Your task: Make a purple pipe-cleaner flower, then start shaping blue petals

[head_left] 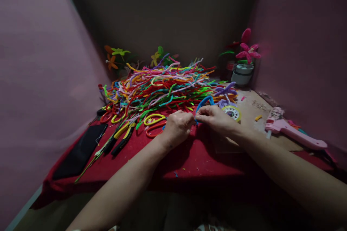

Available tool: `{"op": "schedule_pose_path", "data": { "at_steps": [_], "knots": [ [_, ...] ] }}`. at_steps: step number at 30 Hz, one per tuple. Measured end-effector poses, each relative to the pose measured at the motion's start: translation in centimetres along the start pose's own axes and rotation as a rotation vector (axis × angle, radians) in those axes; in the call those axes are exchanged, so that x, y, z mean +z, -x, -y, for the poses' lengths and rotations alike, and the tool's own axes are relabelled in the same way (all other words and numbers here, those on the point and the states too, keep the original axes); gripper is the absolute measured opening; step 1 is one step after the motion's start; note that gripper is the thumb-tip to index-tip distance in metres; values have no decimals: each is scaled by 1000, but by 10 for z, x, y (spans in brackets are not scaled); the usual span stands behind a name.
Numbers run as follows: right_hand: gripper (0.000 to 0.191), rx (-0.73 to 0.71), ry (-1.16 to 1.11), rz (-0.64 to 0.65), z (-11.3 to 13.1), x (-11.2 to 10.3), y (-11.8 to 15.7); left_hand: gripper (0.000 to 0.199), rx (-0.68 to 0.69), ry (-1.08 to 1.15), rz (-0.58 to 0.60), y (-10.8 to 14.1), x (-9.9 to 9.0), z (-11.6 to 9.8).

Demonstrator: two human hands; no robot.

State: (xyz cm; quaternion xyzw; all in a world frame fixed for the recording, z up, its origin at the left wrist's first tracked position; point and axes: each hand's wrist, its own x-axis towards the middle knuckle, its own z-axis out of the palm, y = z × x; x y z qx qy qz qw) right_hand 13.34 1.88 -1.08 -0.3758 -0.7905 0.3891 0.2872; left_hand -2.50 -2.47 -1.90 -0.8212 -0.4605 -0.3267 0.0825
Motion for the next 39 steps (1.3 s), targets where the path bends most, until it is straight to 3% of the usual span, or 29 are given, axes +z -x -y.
{"op": "schedule_pose_path", "data": {
  "at_steps": [8,11,16,23,29,36,39],
  "knots": [
    [8,362,-688,186,-4,1,0,24,288,-141,-97,0,1,1],
    [8,478,-850,259,0,-1,1,27,347,-155,-81,0,-1,1],
    [8,533,-947,217,6,-3,1,23,335,-120,-96,-1,-4,4],
    [3,331,-788,89,6,-1,7,20,289,-66,-113,-3,-1,7],
    [4,255,-658,-9,13,2,12,17,234,4,-119,-4,-3,6],
    [23,-101,43,-169,9,3,14,13,36,87,-40,-4,-9,3],
    [18,-163,166,-161,8,3,15,16,22,80,-23,-5,-9,3]
  ]
}}
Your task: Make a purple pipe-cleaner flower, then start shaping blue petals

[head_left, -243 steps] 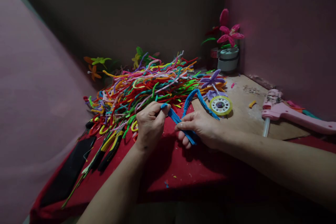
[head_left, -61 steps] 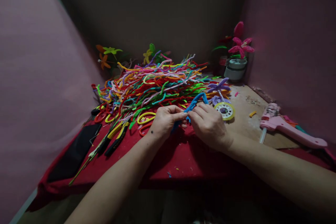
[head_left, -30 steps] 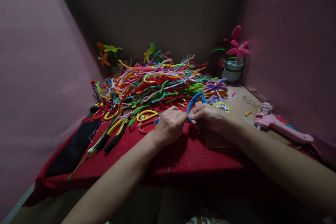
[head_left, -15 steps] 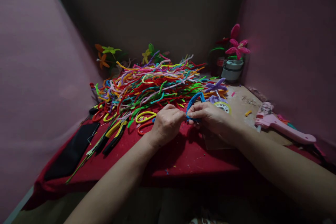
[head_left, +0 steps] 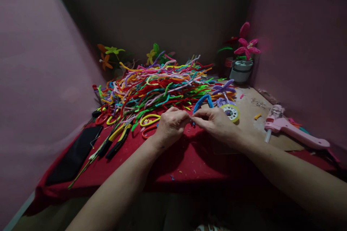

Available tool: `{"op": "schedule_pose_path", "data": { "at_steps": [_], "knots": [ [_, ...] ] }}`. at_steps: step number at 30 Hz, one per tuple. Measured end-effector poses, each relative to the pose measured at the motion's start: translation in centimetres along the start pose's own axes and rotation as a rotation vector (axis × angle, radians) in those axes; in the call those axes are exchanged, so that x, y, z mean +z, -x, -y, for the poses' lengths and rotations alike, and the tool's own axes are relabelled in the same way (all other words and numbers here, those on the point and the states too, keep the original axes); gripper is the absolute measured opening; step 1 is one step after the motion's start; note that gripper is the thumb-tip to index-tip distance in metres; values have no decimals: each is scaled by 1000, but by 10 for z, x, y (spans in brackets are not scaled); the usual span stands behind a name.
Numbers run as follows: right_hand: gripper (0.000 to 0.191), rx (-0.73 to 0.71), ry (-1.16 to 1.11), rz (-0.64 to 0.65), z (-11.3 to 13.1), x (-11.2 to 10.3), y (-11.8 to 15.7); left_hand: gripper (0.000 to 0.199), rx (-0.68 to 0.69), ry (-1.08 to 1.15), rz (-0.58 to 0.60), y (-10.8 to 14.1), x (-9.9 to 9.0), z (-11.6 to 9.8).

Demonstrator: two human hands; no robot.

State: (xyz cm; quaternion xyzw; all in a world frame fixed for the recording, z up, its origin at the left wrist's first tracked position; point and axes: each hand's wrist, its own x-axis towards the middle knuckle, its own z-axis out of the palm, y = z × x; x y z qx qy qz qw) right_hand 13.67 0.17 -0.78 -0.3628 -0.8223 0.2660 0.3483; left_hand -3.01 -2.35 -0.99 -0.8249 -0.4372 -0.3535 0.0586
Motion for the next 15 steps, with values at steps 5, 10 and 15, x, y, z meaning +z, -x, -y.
{"op": "schedule_pose_path", "data": {
  "at_steps": [5,10,15],
  "knots": [
    [15,-19,117,56,-1,0,-1,18,90,-71,9,0,1,3],
    [21,53,16,198,-2,0,-2,24,267,-166,114,1,2,8],
    [17,77,-7,338,0,5,-3,23,335,-180,293,-1,-2,11]
  ]
}}
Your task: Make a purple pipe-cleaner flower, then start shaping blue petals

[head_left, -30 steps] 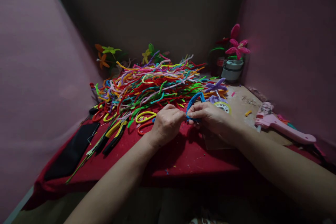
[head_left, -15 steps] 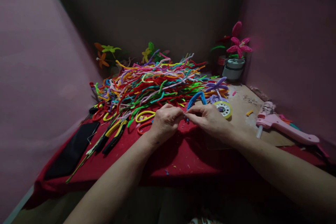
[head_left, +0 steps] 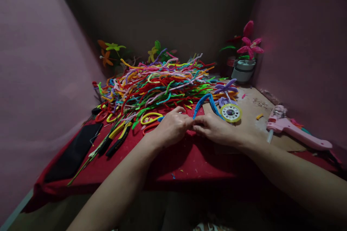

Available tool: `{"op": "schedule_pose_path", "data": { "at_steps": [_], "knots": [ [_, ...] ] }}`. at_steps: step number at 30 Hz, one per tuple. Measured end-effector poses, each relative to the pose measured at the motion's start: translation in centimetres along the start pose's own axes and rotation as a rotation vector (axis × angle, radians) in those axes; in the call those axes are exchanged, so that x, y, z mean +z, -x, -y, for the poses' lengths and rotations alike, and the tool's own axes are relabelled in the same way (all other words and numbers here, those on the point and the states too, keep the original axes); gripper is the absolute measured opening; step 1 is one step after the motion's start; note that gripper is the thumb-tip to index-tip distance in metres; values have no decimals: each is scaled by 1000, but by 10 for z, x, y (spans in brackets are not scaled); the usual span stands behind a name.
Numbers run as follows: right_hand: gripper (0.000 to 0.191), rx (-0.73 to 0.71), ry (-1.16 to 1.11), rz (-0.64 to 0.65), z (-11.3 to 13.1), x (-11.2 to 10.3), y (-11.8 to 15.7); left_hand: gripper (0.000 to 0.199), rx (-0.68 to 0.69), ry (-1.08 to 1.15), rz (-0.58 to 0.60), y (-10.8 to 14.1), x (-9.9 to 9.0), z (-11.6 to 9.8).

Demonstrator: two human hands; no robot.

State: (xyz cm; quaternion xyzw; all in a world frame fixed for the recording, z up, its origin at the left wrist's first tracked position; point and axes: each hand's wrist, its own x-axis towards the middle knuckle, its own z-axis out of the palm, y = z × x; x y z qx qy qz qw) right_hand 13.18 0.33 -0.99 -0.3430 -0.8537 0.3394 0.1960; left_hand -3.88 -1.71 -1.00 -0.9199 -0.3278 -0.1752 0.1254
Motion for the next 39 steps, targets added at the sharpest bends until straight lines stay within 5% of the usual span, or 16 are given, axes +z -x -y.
{"op": "schedule_pose_path", "data": {
  "at_steps": [3,8,10,13,16,19,25,33,39],
  "knots": [
    [16,-13,19,-122,1,1,-1,19,-52,-63,-70,-1,-10,-2],
    [18,34,-154,-404,0,-2,-1,15,-388,49,-544,-4,-21,-12],
    [16,31,-210,-447,0,-1,0,15,-590,385,-534,-6,-17,-15],
    [16,6,-220,-465,2,3,1,25,-863,1025,-318,-12,-7,-17],
    [18,-6,-184,-425,6,6,2,28,-996,1357,-394,-16,0,-16],
    [19,9,-237,-372,9,6,2,23,-969,1400,-519,-16,0,-15],
    [20,54,-477,-287,6,3,1,17,-878,1236,-449,-16,0,-15],
    [14,250,-786,-161,4,7,-2,11,-616,886,-523,-13,4,-18],
    [16,258,-746,-208,10,5,-2,23,-827,1173,-448,-16,-6,-11]
  ]
}}
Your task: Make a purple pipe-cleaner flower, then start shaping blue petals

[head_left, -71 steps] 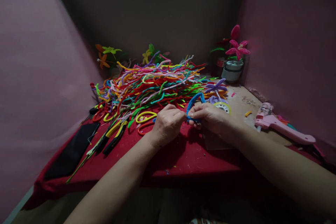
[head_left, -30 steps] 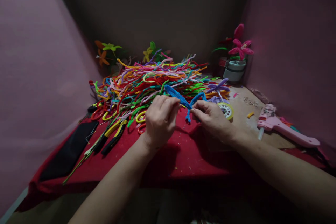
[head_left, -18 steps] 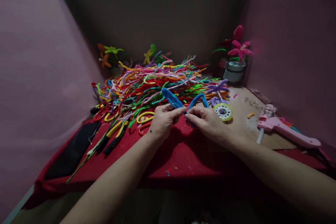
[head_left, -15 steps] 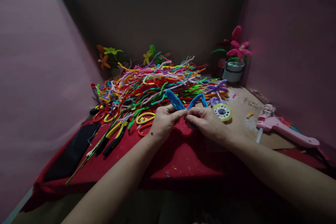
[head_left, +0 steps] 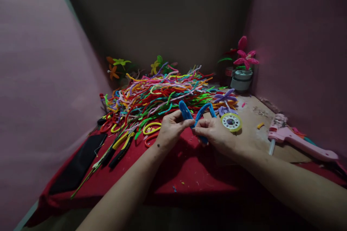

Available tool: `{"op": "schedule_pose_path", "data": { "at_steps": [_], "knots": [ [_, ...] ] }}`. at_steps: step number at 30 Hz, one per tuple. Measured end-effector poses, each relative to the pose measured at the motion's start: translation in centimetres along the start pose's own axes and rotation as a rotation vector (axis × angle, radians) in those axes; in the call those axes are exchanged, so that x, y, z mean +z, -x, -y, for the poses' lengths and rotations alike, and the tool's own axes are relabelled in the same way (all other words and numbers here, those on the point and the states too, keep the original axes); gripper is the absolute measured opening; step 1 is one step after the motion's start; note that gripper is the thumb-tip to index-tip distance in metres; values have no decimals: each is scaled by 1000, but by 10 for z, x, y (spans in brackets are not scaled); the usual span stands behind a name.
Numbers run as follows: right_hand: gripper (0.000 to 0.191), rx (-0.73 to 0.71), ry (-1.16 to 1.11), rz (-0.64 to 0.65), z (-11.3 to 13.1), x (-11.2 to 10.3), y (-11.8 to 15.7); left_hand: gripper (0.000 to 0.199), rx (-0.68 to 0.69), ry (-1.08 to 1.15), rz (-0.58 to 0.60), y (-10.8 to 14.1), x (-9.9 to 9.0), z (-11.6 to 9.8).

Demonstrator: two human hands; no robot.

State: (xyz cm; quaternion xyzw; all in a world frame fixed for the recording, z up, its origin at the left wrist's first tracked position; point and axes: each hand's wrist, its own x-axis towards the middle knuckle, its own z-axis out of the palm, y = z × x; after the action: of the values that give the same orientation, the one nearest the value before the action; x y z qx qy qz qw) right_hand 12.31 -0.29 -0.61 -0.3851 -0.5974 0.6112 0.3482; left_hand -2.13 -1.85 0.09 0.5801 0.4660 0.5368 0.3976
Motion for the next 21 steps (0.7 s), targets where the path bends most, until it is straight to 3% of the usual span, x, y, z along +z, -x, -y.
{"op": "schedule_pose_path", "data": {
  "at_steps": [8,12,15,18,21],
  "knots": [
    [16,-14,49,94,-10,-2,-4,21,-85,4,-47,0,-2,-2],
    [21,-28,70,115,-12,-2,-5,17,-10,-64,-13,0,-1,0],
    [22,-21,68,77,-10,-1,-2,16,79,-122,-88,-1,-1,1],
    [21,-8,58,77,-7,0,0,17,65,-131,-165,-4,-6,1],
    [21,30,43,95,-4,0,1,19,51,-168,-156,-6,-11,1]
  ]
}}
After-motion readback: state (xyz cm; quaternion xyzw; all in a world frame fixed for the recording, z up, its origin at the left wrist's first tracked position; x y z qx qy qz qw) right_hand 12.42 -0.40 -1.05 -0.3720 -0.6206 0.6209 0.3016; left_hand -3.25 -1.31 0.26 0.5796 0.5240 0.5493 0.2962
